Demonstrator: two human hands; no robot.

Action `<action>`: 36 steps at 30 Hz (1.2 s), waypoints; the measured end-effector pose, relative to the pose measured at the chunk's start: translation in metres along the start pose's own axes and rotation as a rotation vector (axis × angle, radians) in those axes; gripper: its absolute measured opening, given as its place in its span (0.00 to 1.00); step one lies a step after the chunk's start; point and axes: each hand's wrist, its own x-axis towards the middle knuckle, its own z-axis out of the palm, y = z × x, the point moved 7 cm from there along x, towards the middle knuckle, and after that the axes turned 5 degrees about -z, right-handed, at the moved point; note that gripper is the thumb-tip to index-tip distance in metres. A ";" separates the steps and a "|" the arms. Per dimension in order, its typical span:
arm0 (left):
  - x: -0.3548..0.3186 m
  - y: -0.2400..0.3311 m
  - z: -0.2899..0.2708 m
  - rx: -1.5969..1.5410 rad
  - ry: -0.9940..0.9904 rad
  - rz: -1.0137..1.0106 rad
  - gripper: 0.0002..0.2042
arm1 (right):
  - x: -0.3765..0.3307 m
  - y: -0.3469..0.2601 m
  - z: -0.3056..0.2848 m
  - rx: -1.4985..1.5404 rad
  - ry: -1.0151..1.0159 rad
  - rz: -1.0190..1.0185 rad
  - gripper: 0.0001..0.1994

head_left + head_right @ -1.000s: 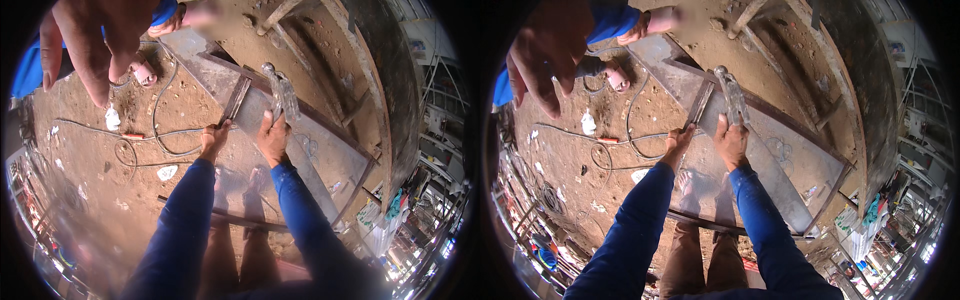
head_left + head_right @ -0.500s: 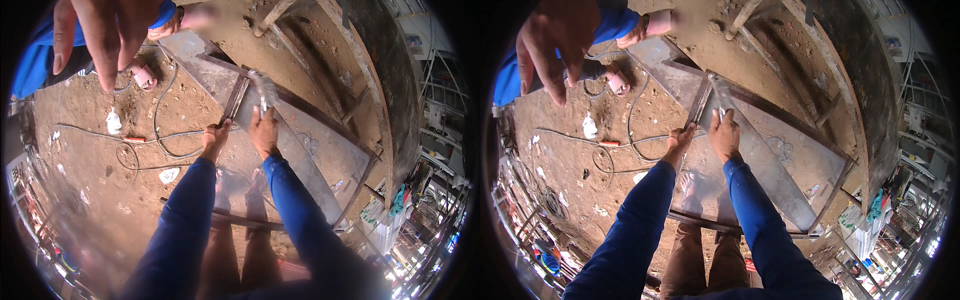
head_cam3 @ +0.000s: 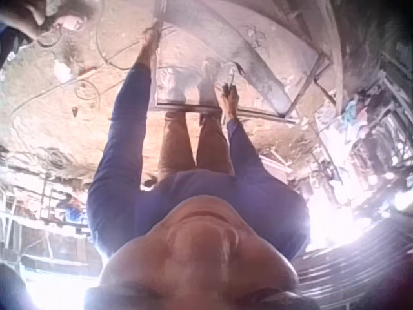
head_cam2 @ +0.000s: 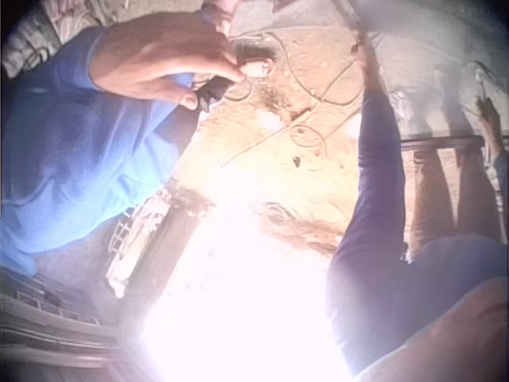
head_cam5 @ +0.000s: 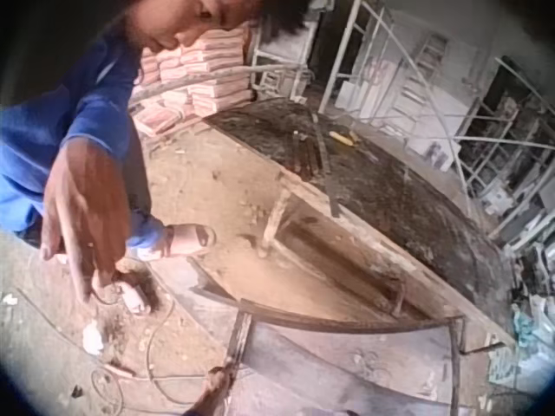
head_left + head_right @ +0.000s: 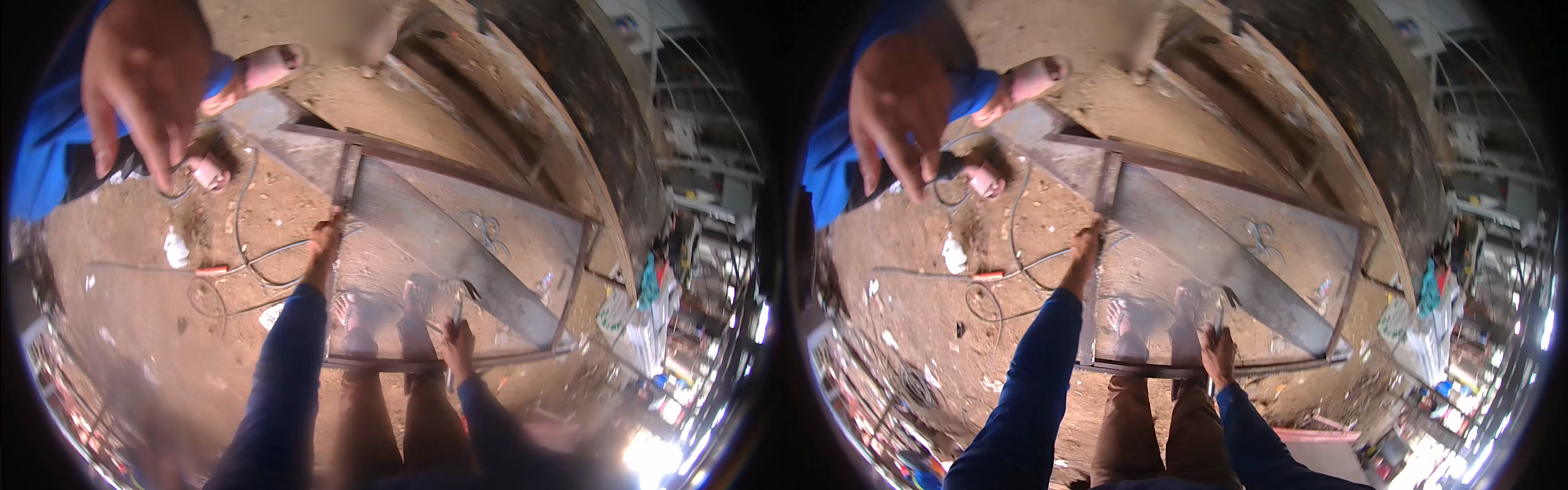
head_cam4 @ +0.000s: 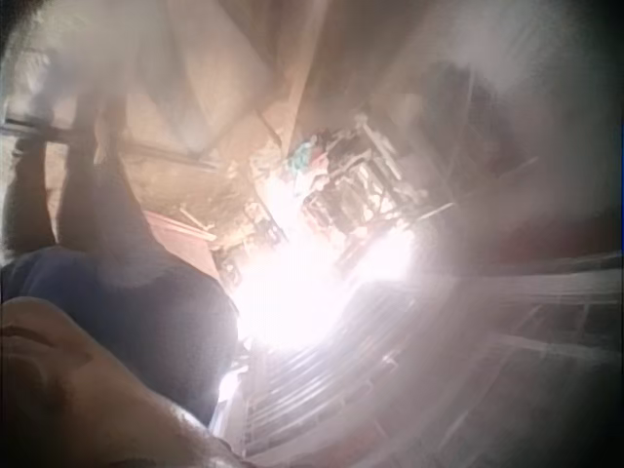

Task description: The person assembles a metal mesh screen into a rectangular frame using a hammer and nails. They position the mesh, hammer nails along the edges, and flip the frame to work on different sides. Another person assists by holding the frame steady.

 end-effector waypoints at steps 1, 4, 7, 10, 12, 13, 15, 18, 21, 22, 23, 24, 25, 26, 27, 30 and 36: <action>0.028 -0.025 -0.009 -0.123 -0.014 0.136 0.31 | -0.018 0.020 -0.012 -0.101 0.019 -0.140 0.21; 0.046 -0.050 -0.002 -0.361 -0.157 0.224 0.31 | -0.081 0.084 -0.067 -0.123 0.038 0.177 0.25; 0.088 -0.053 -0.019 -0.389 -0.232 0.061 0.40 | -0.122 0.169 -0.122 -0.171 0.196 0.262 0.21; 0.058 -0.060 0.030 -0.462 -0.405 0.030 0.42 | -0.193 0.291 -0.179 -0.234 0.368 0.362 0.21; 0.068 -0.049 -0.005 -0.461 -0.484 0.203 0.42 | -0.179 0.305 -0.201 -0.166 0.341 0.588 0.21; 0.074 -0.049 -0.017 -0.292 -0.474 0.282 0.42 | -0.172 0.316 -0.222 -0.151 0.363 0.652 0.21; 0.076 -0.055 -0.006 -0.277 -0.453 0.281 0.41 | -0.183 0.364 -0.265 -0.183 0.429 0.755 0.23; 0.104 -0.041 -0.038 -0.238 -0.214 0.125 0.34 | -0.134 0.432 -0.316 -0.129 0.492 0.745 0.24; 0.076 -0.059 -0.018 -0.218 -0.133 0.025 0.25 | -0.110 0.476 -0.365 -0.279 0.586 0.542 0.18; 0.064 -0.051 -0.015 -0.221 -0.108 0.037 0.25 | -0.088 0.471 -0.377 -0.245 0.619 0.483 0.16; 0.060 -0.038 -0.024 -0.228 -0.122 0.007 0.25 | -0.049 0.444 -0.391 -0.189 0.635 0.360 0.15; 0.055 -0.031 -0.016 -0.202 -0.169 -0.040 0.25 | -0.030 0.423 -0.415 -0.267 0.728 0.143 0.15; 0.056 -0.021 -0.018 -0.196 -0.201 -0.079 0.25 | 0.010 0.398 -0.441 -0.340 0.806 -0.043 0.16; 0.058 -0.009 -0.018 -0.210 -0.167 0.009 0.25 | 0.064 0.386 -0.466 -0.275 0.784 -0.066 0.17; 0.061 -0.007 -0.030 -0.242 -0.123 0.094 0.25 | 0.124 0.368 -0.494 -0.258 0.827 -0.193 0.17; 0.060 -0.014 -0.036 -0.201 -0.081 0.260 0.28 | 0.266 0.312 -0.566 -0.260 0.797 -0.252 0.15; 0.070 -0.012 -0.038 0.095 0.005 0.546 0.37 | 0.409 0.244 -0.598 -0.465 0.823 -0.137 0.19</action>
